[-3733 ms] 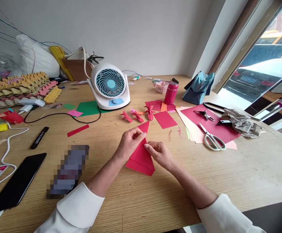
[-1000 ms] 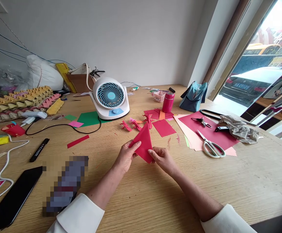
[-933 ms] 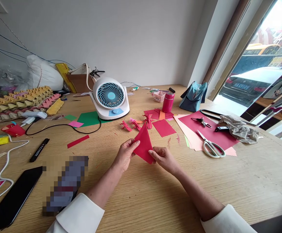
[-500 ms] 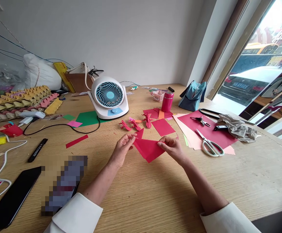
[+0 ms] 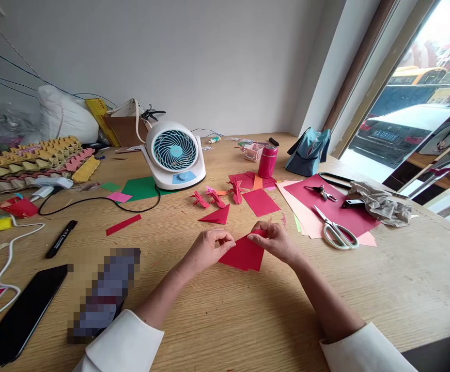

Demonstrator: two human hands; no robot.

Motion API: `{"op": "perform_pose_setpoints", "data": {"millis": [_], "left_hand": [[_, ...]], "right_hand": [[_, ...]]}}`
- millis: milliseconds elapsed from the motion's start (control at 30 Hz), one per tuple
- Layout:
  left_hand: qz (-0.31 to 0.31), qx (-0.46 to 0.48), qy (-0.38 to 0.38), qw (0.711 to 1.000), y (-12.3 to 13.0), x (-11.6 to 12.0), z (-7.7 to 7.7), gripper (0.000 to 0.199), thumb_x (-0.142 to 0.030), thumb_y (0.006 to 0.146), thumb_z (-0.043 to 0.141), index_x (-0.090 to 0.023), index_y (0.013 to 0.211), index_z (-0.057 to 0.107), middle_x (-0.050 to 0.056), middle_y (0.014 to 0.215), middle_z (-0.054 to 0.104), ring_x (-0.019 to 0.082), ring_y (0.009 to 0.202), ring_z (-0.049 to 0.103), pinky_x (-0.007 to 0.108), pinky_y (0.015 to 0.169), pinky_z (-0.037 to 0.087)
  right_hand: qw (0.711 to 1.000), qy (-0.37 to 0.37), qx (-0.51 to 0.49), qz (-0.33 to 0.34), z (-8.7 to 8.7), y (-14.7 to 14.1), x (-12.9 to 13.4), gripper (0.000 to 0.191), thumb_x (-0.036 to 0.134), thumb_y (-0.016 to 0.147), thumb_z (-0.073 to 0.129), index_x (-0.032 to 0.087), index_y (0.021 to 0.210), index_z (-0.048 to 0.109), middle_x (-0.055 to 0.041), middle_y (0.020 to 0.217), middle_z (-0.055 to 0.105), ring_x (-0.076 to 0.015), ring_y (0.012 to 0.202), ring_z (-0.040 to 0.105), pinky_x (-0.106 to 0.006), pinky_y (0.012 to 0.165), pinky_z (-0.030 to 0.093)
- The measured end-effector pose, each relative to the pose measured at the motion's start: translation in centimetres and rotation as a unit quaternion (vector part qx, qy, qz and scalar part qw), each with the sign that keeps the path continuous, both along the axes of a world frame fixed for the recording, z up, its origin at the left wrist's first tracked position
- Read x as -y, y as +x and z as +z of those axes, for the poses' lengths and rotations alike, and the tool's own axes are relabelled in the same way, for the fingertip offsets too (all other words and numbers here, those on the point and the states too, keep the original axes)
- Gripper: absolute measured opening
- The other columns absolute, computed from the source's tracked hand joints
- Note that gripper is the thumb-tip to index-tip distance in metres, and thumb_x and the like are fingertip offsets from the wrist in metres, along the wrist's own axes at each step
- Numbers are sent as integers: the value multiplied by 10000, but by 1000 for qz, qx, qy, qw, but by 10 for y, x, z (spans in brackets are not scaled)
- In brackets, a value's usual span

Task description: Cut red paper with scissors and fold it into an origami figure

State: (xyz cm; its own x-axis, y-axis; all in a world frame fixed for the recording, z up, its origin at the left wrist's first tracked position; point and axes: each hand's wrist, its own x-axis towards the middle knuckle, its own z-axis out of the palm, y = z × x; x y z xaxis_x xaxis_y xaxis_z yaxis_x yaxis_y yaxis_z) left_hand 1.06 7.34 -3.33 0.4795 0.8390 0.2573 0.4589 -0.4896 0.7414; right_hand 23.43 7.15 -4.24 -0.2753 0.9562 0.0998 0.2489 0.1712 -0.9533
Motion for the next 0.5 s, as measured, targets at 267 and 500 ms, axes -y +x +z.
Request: {"op": "perform_pose_setpoints", "data": {"millis": [267, 500], "left_hand": [[85, 72, -16, 994, 0, -5, -1, 223, -293, 856, 552, -162, 677, 574, -25, 635, 552, 102, 595, 465, 213, 584, 372], [151, 153, -57, 975, -1, -11, -11, 270, -348, 850, 553, -167, 650, 536, -42, 588, 467, 96, 575, 433, 208, 571, 361]], "right_hand": [[981, -57, -186, -24, -5, -15, -3, 437, 536, 654, 778, 193, 732, 519, 31, 651, 540, -111, 598, 481, -243, 561, 402], [988, -104, -109, 19, -17, -28, 1, 451, 572, 669, 748, 163, 712, 565, 26, 602, 549, -96, 531, 486, -237, 528, 398]]}}
